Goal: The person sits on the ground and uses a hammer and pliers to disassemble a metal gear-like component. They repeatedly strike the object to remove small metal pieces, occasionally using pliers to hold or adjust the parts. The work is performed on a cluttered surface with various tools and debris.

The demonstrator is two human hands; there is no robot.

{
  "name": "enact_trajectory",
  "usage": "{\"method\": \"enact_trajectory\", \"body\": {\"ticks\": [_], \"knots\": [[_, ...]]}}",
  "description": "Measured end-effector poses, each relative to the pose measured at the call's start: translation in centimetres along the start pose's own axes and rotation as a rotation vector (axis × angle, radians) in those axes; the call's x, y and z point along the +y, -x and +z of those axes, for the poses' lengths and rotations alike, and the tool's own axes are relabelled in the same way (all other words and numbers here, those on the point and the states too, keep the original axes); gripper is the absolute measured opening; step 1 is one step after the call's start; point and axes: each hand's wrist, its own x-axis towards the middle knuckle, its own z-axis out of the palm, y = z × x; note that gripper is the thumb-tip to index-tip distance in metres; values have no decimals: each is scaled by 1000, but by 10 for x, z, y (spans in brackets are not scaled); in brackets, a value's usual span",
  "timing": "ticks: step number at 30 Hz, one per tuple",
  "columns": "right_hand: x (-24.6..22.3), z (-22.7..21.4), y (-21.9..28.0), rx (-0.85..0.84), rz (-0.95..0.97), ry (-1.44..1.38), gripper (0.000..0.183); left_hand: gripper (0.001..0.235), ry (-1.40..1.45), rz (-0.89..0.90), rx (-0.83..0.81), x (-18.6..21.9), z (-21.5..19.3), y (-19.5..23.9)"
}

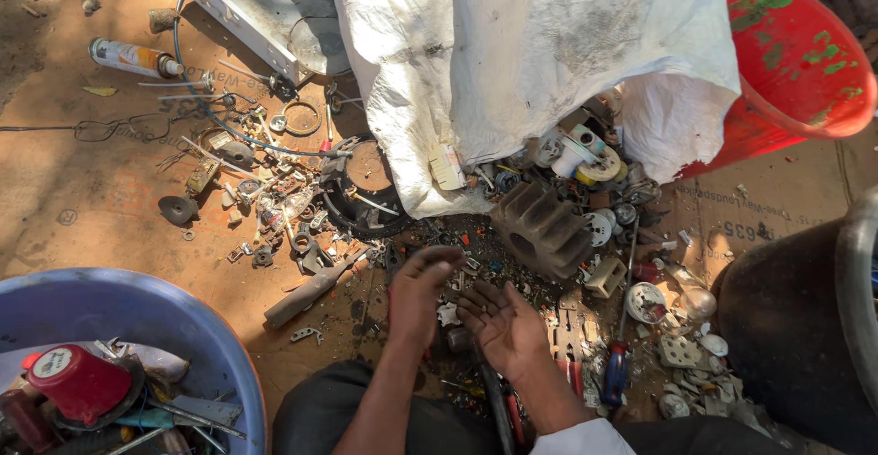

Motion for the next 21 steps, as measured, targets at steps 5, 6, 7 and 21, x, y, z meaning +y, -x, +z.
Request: {"method": "enact_trajectory", "body": {"ticks": [5,6,7,21], "knots": [[-34,-1,48,-90,-120,138,32,23,262,-4,277,5,-15,-11],[-45,-4,65,-113,-147,195,32,22,158,-4,251,4,-14,-14],[-57,-14,93,-109,-247,259,32,21,50,-11,231,2,-15,-15],[-211,-338,330,1240,-992,2111,40,56,-1530,-32,-182,-109,36,88]]}}
